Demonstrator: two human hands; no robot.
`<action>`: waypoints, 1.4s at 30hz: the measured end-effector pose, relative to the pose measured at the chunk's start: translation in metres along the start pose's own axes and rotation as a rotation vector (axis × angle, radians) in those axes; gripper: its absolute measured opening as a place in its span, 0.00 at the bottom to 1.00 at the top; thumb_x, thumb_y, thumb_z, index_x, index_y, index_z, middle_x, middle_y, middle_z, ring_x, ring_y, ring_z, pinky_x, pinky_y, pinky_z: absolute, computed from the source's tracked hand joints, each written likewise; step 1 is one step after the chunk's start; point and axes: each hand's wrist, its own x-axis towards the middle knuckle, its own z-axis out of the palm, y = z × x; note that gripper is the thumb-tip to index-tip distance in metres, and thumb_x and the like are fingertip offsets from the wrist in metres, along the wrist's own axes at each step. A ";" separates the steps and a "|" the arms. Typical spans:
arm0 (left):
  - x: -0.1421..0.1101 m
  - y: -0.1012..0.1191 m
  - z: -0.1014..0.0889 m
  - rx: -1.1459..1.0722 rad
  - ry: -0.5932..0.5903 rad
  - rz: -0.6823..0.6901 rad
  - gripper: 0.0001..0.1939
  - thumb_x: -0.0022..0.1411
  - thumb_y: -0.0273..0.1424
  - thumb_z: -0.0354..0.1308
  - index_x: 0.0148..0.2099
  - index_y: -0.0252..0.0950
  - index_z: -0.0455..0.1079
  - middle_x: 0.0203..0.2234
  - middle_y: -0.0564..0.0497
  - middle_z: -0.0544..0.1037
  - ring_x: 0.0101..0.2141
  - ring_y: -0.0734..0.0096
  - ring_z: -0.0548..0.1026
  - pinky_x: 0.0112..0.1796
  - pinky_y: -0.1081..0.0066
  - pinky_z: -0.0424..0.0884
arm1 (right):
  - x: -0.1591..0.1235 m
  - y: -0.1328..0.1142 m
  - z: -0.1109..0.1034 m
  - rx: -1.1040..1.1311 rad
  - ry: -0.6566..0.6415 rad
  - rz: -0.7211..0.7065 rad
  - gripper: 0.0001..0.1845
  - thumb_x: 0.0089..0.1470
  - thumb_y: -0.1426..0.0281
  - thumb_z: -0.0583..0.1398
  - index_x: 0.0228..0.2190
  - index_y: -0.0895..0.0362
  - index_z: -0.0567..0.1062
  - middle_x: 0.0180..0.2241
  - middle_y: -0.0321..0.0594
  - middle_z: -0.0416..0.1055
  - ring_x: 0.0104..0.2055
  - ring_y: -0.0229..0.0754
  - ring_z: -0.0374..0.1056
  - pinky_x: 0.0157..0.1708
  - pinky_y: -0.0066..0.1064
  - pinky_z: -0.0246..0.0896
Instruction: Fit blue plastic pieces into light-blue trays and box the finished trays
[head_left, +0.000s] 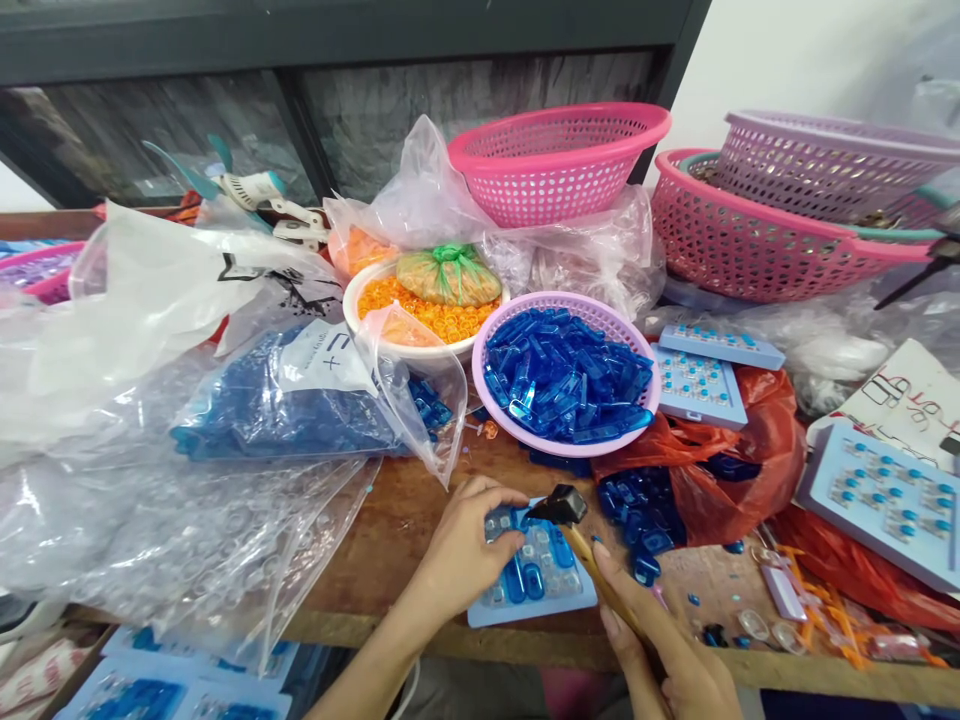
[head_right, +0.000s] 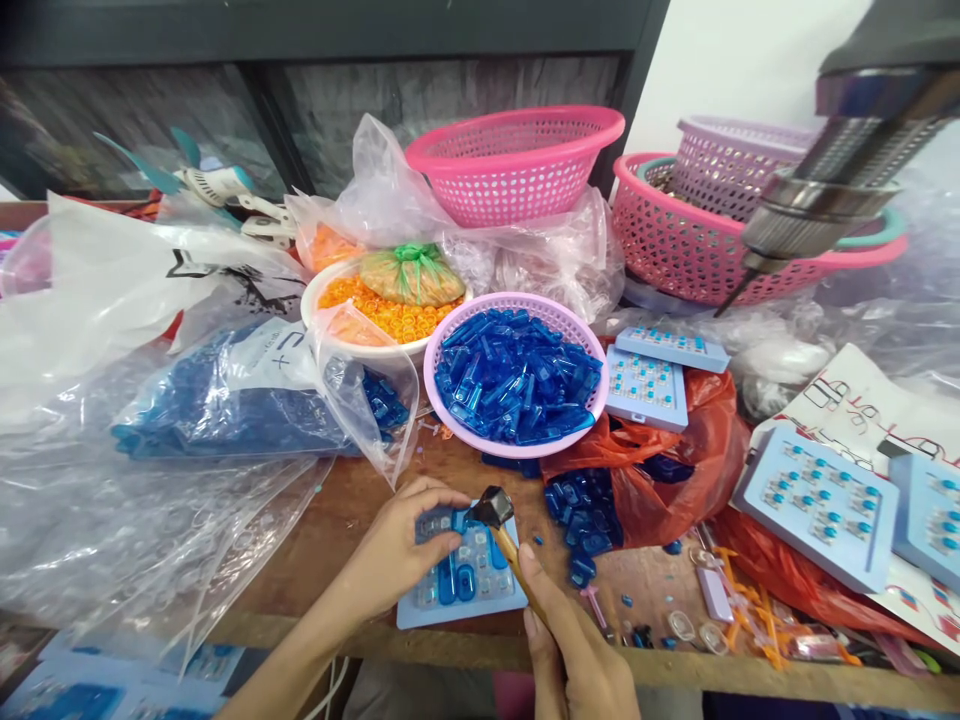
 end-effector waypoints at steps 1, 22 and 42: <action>0.000 0.000 0.000 -0.004 -0.012 -0.006 0.20 0.50 0.14 0.64 0.44 0.37 0.80 0.41 0.48 0.78 0.48 0.60 0.75 0.52 0.63 0.67 | 0.000 0.000 0.000 0.000 -0.002 -0.009 0.37 0.66 0.76 0.52 0.71 0.44 0.49 0.58 0.35 0.72 0.55 0.44 0.72 0.50 0.29 0.73; 0.000 0.005 0.009 -0.025 0.020 -0.082 0.20 0.48 0.13 0.62 0.40 0.38 0.81 0.44 0.48 0.78 0.50 0.60 0.75 0.56 0.61 0.66 | -0.005 -0.003 -0.010 -0.053 -0.010 -0.053 0.36 0.68 0.76 0.49 0.72 0.47 0.45 0.51 0.45 0.79 0.46 0.46 0.79 0.30 0.23 0.76; -0.004 0.002 0.011 0.104 0.017 0.039 0.19 0.53 0.16 0.60 0.43 0.40 0.81 0.42 0.48 0.80 0.47 0.59 0.77 0.53 0.61 0.69 | -0.014 0.001 -0.005 -0.092 -0.027 -0.017 0.38 0.67 0.77 0.51 0.71 0.43 0.46 0.57 0.38 0.74 0.55 0.45 0.73 0.55 0.36 0.69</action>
